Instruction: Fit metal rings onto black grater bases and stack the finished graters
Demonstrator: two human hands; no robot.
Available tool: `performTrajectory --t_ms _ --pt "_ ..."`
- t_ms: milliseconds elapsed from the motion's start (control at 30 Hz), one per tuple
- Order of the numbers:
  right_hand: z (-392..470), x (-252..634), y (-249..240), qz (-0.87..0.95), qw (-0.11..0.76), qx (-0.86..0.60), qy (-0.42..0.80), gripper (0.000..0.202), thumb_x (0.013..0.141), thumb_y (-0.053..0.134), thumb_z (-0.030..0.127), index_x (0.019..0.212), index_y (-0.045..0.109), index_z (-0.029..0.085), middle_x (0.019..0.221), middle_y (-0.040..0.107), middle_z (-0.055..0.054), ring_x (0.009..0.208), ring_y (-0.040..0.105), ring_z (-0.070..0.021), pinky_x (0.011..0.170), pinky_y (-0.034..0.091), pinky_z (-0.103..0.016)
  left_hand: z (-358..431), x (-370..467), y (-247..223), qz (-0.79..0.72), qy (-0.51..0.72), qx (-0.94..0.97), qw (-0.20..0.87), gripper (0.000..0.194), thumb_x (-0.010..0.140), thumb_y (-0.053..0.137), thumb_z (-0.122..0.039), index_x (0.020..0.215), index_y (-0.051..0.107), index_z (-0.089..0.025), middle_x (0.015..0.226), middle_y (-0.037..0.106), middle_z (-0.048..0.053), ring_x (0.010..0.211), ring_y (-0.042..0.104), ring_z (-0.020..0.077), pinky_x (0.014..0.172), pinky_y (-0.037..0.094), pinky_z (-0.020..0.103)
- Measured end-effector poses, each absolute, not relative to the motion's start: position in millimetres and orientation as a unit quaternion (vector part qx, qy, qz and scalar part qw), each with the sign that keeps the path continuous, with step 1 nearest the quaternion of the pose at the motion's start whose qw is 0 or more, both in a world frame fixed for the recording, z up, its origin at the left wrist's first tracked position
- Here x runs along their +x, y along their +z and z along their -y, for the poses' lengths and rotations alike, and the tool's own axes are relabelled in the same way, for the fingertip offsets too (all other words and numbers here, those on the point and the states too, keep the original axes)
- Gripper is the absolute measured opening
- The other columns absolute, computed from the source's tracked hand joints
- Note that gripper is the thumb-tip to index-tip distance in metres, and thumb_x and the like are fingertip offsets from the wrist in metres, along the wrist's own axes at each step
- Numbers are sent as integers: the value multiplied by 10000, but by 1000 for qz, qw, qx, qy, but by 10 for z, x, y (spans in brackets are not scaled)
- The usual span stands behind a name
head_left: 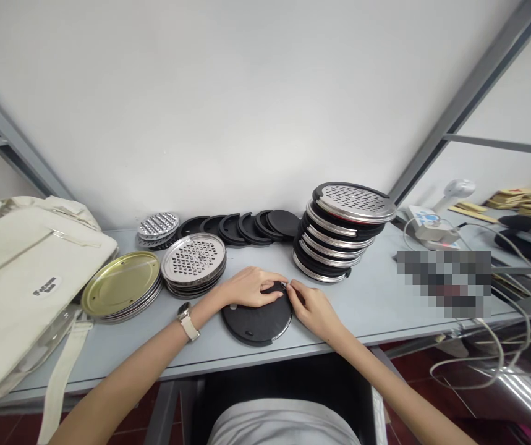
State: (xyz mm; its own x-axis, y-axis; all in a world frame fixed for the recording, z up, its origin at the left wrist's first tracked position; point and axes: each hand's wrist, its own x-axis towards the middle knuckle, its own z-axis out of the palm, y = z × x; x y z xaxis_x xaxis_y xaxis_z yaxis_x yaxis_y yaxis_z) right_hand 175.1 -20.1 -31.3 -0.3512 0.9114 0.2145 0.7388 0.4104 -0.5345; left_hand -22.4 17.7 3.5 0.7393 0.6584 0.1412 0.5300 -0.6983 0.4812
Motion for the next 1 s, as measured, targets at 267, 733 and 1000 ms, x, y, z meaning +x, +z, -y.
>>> performTrajectory --t_ms 267,733,1000 --pt "204 1746 -320 792 257 -529 164 307 964 299 311 732 474 211 568 548 6 512 529 -151 518 277 -237 -184 -217 38 -326 145 911 206 363 850 514 -316 1198 593 -249 524 495 -56 478 465 100 561 356 192" --pt "188 1762 -303 787 270 -523 185 298 939 337 320 692 460 207 546 506 28 476 445 -122 497 267 -227 -188 -209 29 -331 142 912 196 361 850 512 -319 1199 582 -260 527 470 -62 487 456 104 562 351 194" --pt "221 1804 -307 799 259 -502 205 232 921 344 286 749 480 210 578 523 28 493 461 -128 518 299 -225 -186 -202 25 -341 139 908 199 369 845 518 -321 1203 582 -262 520 464 -66 479 452 99 560 349 186"
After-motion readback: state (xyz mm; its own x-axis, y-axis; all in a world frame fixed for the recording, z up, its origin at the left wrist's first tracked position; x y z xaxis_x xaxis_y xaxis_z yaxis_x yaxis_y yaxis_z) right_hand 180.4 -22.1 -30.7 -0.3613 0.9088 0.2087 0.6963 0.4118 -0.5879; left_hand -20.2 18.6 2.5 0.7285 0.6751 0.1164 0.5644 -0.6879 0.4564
